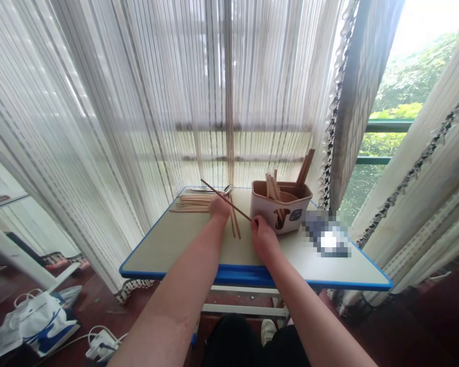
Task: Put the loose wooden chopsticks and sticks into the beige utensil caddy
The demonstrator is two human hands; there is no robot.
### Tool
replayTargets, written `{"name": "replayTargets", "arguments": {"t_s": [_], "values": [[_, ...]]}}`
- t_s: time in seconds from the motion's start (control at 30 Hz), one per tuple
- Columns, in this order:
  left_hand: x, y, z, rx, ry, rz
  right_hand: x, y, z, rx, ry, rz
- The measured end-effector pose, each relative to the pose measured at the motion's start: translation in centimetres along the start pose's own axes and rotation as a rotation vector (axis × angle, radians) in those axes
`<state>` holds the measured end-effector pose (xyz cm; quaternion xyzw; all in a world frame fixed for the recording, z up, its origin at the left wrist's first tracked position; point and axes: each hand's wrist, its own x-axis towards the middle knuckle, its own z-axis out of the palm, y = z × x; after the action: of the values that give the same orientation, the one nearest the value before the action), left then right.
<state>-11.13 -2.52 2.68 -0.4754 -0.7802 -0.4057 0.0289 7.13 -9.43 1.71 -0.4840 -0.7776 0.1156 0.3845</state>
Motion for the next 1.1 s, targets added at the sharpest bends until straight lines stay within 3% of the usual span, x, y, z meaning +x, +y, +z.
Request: {"name": "replayTargets", "arguments": {"t_s": [0.17,0.43,0.57,0.83,0.97,1.1], "values": [[0.0,-0.2,0.3,0.014,0.003,0.038,-0.3,-0.4,-0.6,0.053,0.015,-0.129],[0.2,-0.3,0.6,-0.008,-0.011,0.053,-0.7,-1.0,-1.5,0.015,-0.015,-0.061],[0.1,-0.3,0.7,0.012,0.005,0.081,-0.6,-0.7,-1.2,-0.012,0.021,-0.022],[-0.3,0.2,0.7,0.025,-0.015,0.168,-1.2,-0.7,-1.3,0.174,0.149,-0.025],[-0.1,0.5,0.9,0.024,-0.027,0.202,-1.4,-0.8,-3.8,0.2,0.27,-0.127],[0.4,0.8,1.5,-0.003,0.003,0.293,-0.1,-1.3,-9.5,0.271,0.456,-0.316]]}}
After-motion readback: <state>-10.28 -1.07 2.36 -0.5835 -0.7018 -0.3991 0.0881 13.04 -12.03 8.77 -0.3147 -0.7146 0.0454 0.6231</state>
